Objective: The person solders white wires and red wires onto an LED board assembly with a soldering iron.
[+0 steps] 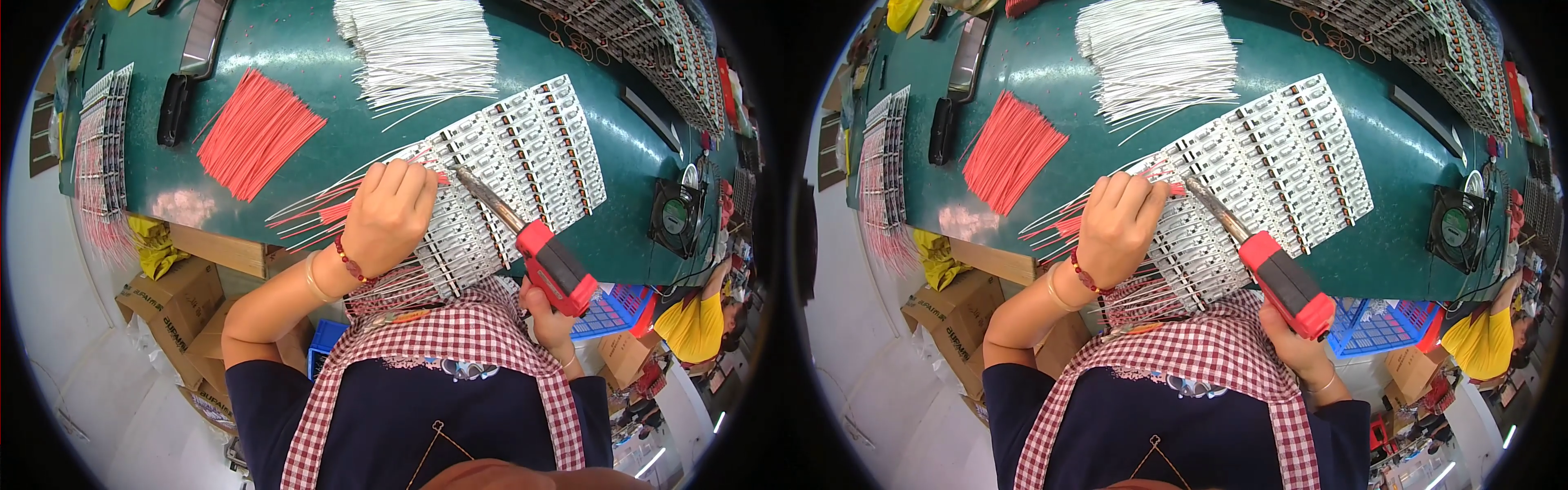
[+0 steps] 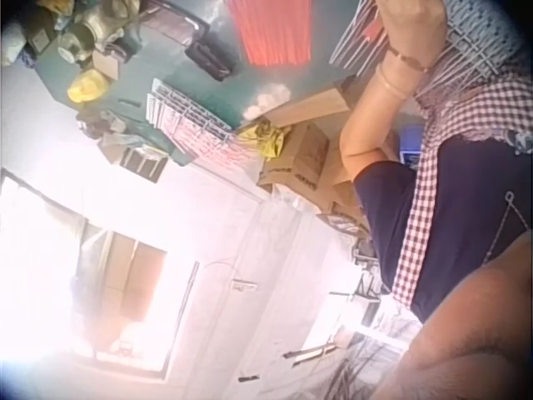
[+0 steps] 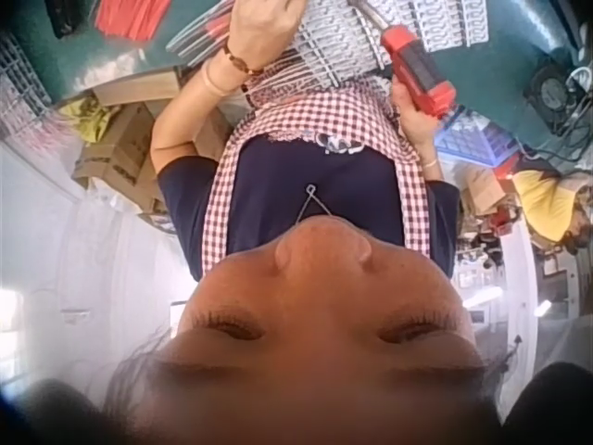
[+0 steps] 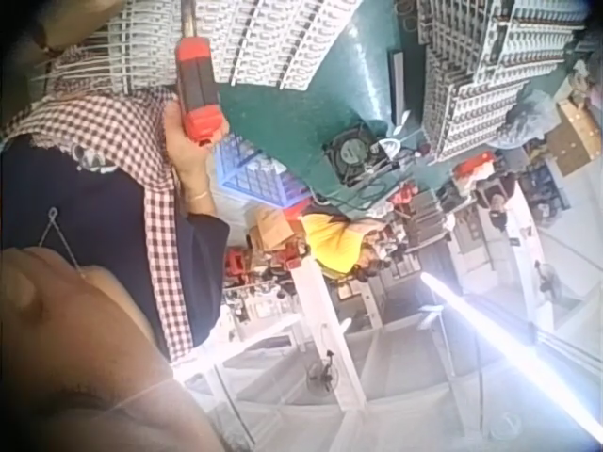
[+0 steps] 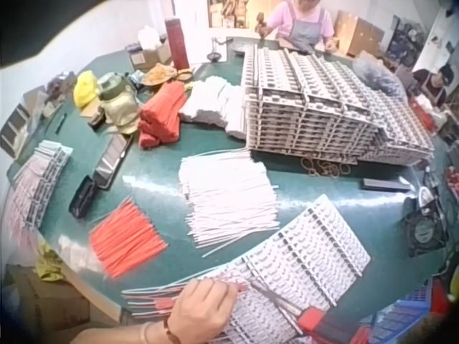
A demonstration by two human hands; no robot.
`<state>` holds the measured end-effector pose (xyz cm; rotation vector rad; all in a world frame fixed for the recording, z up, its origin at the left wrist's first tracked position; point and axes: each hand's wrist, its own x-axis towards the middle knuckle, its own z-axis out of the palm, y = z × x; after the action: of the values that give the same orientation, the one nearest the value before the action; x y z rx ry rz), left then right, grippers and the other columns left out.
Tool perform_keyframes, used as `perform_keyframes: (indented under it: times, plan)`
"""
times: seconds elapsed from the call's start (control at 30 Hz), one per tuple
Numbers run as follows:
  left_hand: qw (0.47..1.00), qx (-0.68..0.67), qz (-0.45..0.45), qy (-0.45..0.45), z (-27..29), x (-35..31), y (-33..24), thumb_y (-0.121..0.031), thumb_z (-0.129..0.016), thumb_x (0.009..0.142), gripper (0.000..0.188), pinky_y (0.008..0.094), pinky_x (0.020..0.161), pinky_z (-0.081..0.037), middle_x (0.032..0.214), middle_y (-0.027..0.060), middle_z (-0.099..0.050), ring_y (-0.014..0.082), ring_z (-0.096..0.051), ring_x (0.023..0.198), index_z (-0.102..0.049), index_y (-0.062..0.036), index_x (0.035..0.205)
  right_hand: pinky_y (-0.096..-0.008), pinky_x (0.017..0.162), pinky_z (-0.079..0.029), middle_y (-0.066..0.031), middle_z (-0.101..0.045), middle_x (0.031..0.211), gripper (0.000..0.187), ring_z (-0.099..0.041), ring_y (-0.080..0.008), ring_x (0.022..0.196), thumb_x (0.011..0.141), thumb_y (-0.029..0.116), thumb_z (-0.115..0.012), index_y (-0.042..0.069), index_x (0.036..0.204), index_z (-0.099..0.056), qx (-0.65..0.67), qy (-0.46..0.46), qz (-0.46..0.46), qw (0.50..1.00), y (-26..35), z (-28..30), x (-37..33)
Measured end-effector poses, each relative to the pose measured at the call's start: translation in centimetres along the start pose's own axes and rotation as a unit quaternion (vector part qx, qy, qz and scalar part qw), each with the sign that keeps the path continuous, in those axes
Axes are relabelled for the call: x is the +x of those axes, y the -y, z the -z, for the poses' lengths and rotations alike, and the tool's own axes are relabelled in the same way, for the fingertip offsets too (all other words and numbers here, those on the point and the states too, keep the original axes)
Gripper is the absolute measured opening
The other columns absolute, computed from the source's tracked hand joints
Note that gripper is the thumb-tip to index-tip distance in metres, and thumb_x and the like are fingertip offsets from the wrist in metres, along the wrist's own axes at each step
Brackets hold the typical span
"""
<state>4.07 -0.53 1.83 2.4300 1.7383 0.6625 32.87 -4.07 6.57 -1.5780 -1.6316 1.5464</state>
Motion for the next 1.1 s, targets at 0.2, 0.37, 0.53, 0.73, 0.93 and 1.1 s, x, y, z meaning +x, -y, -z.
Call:
perform_keyframes:
  times: [0.2, 0.37, 0.53, 0.73, 0.93, 1.1]
  plan:
    - [1.000, -0.001, 0.001, -0.003, 0.0, 0.0, -0.1, -0.005, -0.061, 0.073, 0.027, 0.0344, 0.067, -0.041, 0.082, 0.0078, -0.049, 0.0226, -0.050, 0.075, -0.065, 0.0021, 0.099, -0.0293, 0.066, -0.050, -0.0068, -0.065, 0.084, 0.020, -0.065, -0.0181, 0.073, 0.076, 0.007, -0.075, 0.002, 0.094, -0.068, 0.000, -0.023, -0.029, 0.999, 0.2, 0.0, 0.7]
    - [1.000, 0.003, 0.002, -0.002, 0.0, 0.1, -0.1, -0.005, -0.061, 0.073, 0.027, 0.0342, 0.067, -0.041, 0.082, 0.0080, -0.049, 0.0226, -0.050, 0.075, -0.065, 0.0026, 0.099, -0.0300, 0.067, -0.050, -0.0067, -0.066, 0.086, 0.019, -0.064, -0.0173, 0.075, 0.079, 0.008, -0.074, 0.002, 0.096, -0.068, -0.028, -0.006, -0.014, 0.999, 0.2, 0.3, 0.8]
    - [1.000, 0.008, 0.005, 0.000, 0.1, 0.2, -0.2, -0.005, -0.061, 0.073, 0.027, 0.0340, 0.067, -0.041, 0.081, 0.0079, -0.049, 0.0225, -0.050, 0.076, -0.065, 0.0026, 0.098, -0.0263, 0.058, -0.042, -0.0037, -0.056, 0.072, 0.024, -0.053, -0.0114, 0.063, 0.095, 0.023, -0.062, -0.001, 0.090, -0.060, -0.009, -0.002, 0.009, 1.000, 0.5, 0.0, 0.2]
    - [1.000, 0.010, 0.009, 0.001, 0.0, 0.2, -0.2, -0.005, -0.062, 0.073, 0.027, 0.0343, 0.067, -0.041, 0.082, 0.0080, -0.050, 0.0224, -0.051, 0.076, -0.066, 0.0028, 0.099, -0.0263, 0.057, -0.041, -0.0039, -0.056, 0.072, 0.032, -0.052, -0.0116, 0.063, 0.096, 0.030, -0.063, -0.001, 0.090, -0.059, -0.009, -0.011, 0.007, 1.000, -0.4, 0.1, 0.0]
    - [1.000, 0.000, 0.009, -0.005, 0.0, 0.1, -0.2, -0.005, -0.062, 0.073, 0.029, 0.0344, 0.067, -0.041, 0.082, 0.0082, -0.050, 0.0229, -0.051, 0.077, -0.066, 0.0034, 0.100, -0.0258, 0.057, -0.040, -0.0023, -0.056, 0.072, 0.030, -0.051, -0.0104, 0.063, 0.095, 0.028, -0.064, -0.001, 0.090, -0.059, -0.028, 0.011, 0.032, 0.999, -0.3, 0.2, 0.7]
    - [1.000, 0.003, 0.009, -0.003, -0.1, 0.1, -0.2, -0.005, -0.061, 0.072, 0.029, 0.0345, 0.067, -0.041, 0.082, 0.0082, -0.050, 0.0230, -0.051, 0.076, -0.066, 0.0036, 0.100, -0.0301, 0.065, -0.051, -0.0079, -0.066, 0.085, 0.018, -0.065, -0.0186, 0.071, 0.078, 0.009, -0.074, 0.002, 0.094, -0.069, -0.043, -0.013, -0.003, 0.999, -0.2, 0.3, 0.9]
